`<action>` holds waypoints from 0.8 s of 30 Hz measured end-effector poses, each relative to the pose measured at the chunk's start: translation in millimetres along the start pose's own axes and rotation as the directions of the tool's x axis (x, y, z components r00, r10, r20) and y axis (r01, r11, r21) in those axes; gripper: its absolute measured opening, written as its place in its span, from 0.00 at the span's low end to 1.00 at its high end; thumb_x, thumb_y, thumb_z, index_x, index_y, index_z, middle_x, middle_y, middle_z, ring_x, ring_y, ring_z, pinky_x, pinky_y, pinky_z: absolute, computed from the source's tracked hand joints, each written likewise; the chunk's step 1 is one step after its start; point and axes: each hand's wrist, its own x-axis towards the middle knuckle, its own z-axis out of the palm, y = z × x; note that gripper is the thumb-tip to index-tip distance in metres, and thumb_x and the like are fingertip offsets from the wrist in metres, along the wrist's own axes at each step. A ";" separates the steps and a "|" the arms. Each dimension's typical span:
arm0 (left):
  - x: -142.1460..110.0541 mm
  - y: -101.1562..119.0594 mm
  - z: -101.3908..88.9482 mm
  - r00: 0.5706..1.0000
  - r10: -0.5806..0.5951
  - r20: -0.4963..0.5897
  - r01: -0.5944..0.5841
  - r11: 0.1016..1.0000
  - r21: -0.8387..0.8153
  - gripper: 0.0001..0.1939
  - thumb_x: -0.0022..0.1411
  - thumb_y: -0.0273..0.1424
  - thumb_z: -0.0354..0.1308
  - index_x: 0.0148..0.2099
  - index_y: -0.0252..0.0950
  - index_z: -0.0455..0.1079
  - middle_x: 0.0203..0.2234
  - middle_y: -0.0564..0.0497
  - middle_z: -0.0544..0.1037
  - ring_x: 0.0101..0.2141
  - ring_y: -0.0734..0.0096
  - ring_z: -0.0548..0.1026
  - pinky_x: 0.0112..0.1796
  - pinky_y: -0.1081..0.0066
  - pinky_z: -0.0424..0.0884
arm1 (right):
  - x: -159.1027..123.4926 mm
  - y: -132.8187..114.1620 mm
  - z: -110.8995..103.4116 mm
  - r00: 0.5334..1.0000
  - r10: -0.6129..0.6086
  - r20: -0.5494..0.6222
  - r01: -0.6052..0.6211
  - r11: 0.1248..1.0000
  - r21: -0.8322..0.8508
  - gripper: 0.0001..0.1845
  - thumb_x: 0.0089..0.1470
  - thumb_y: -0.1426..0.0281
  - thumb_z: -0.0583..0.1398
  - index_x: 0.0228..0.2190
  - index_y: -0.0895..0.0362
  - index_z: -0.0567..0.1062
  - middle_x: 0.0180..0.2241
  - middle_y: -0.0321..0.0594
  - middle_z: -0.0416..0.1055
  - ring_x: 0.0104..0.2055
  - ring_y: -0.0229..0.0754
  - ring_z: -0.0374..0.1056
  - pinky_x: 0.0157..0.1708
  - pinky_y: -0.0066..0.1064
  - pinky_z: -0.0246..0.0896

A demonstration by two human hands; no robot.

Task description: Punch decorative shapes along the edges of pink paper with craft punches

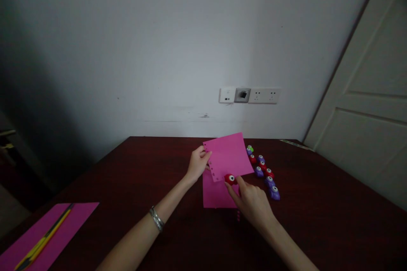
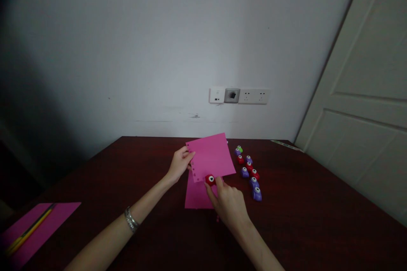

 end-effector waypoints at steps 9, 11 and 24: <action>0.3 -2.9 2.5 0.999 0.040 -0.002 -0.040 0.999 0.024 0.15 0.54 0.34 0.53 0.42 0.32 0.64 0.18 0.55 0.71 0.17 0.77 0.69 0.18 0.77 0.66 | 0.4 5.1 2.0 0.999 0.000 -0.035 0.000 1.000 -0.002 0.18 0.57 0.57 0.46 0.29 0.57 0.66 0.17 0.37 0.71 0.17 0.42 0.68 0.15 0.26 0.39; -0.5 -2.2 2.8 0.999 0.041 0.009 -0.041 0.999 0.018 0.16 0.54 0.35 0.53 0.43 0.32 0.63 0.18 0.55 0.70 0.15 0.76 0.69 0.16 0.77 0.66 | 1.1 6.7 0.9 0.999 0.006 -0.044 -0.006 1.000 -0.018 0.19 0.56 0.56 0.46 0.29 0.57 0.66 0.17 0.38 0.70 0.17 0.42 0.68 0.15 0.26 0.39; -7.8 -4.9 13.1 0.974 0.197 -0.116 -0.192 0.980 0.047 0.09 0.57 0.34 0.51 0.38 0.34 0.64 0.29 0.49 0.75 0.30 0.72 0.73 0.28 0.77 0.67 | 6.1 6.1 -1.4 0.992 -0.050 -0.115 0.048 0.999 -0.019 0.19 0.56 0.56 0.47 0.27 0.57 0.65 0.18 0.39 0.72 0.15 0.39 0.67 0.14 0.27 0.38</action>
